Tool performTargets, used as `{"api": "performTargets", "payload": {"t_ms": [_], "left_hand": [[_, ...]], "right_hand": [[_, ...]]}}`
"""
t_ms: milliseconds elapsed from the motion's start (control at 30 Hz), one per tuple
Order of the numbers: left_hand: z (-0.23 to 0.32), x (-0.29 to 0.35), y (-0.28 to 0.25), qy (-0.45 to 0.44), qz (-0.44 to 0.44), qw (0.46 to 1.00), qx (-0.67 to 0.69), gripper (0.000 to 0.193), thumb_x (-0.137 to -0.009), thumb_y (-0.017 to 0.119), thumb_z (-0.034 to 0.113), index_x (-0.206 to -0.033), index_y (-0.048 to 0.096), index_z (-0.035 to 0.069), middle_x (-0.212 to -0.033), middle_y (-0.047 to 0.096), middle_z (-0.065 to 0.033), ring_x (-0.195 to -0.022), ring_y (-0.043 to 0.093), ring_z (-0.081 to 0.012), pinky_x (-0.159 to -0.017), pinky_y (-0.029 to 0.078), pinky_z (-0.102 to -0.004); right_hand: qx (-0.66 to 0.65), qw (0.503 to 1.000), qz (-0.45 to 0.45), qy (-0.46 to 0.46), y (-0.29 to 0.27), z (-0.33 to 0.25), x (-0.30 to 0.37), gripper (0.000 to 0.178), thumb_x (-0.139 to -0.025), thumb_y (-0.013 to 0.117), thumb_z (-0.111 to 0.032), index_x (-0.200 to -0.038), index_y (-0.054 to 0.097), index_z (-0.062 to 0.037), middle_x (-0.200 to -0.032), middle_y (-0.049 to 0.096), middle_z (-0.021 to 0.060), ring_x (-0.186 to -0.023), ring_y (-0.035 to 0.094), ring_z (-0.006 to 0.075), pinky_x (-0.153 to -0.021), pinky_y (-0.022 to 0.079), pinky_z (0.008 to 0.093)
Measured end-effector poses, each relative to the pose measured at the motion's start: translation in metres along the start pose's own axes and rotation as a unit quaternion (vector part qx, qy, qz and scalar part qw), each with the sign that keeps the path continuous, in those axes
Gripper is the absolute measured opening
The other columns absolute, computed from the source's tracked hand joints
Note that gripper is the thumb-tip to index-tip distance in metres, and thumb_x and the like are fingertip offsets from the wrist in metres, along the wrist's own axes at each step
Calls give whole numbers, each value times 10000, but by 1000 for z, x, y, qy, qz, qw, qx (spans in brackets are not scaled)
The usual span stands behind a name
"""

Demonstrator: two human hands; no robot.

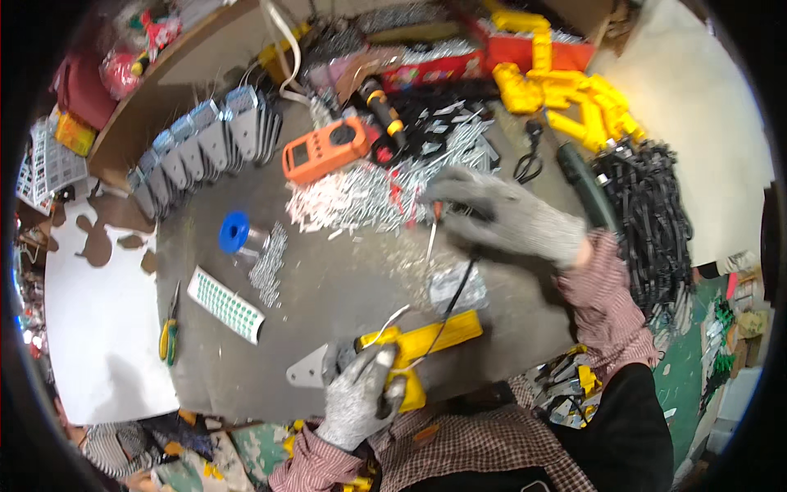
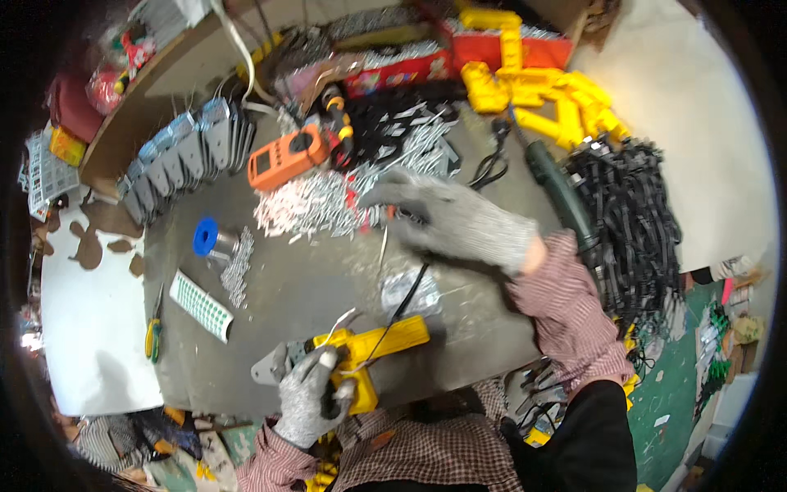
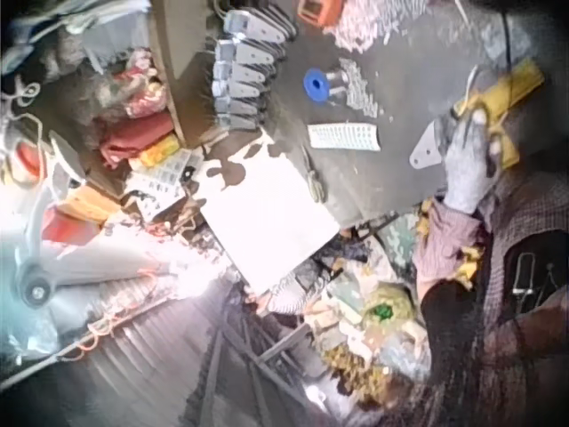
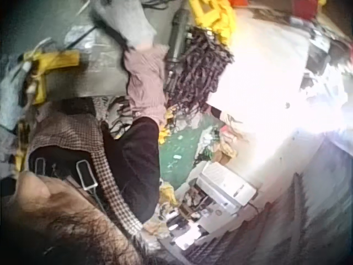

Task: The person solders wires to an electrical component using a soldering iron, fits the wiring and heating assembly into a yellow plastic tool housing, and fastens the casing together using an electric screwdriver.

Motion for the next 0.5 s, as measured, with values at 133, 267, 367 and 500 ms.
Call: {"api": "performTargets", "payload": {"t_ms": [133, 267, 367, 500], "left_hand": [[2, -10, 1, 79, 65, 995, -9, 353, -717, 723, 211, -1045, 649, 100, -1023, 689, -73, -1058, 619, -290, -1116, 222, -629], [8, -4, 9, 115, 64, 990, -41, 364, -684, 729, 228, -1021, 644, 118, -1137, 647, -65, -1114, 575, -282, -1095, 268, -613], [-3, 2, 6, 97, 55, 993, -38, 383, -656, 734, 222, -1015, 642, 122, -1148, 641, -52, -1120, 568, -275, -1069, 304, -599], [7, -6, 6, 149, 65, 987, -3, 396, -655, 772, 246, -1020, 664, 135, -1164, 627, -38, -1093, 566, -268, -1021, 395, -531]], "right_hand": [[230, 968, -4, -99, 6, 34, -23, 341, -791, 631, -15, -1124, 641, -87, -1287, 539, 150, -1015, 636, 364, -859, 531, 430], [255, 963, -47, -79, -14, 17, -14, 298, -824, 617, -65, -1119, 645, -92, -1215, 582, 149, -989, 647, 350, -844, 532, 427], [216, 969, -108, -61, -20, -42, -6, 306, -826, 645, -137, -1128, 647, -88, -1025, 622, 140, -925, 657, 328, -801, 538, 420], [69, 971, -215, 77, 11, -50, 19, 299, -820, 659, -160, -1114, 674, -108, -944, 655, 140, -854, 657, 331, -743, 536, 412]]}}
Point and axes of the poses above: each hand's wrist, its own x-axis away from the middle knuckle, its own y-axis out of the palm, z = x × y, the point moved 9 cm from there along -x, towards the middle knuckle
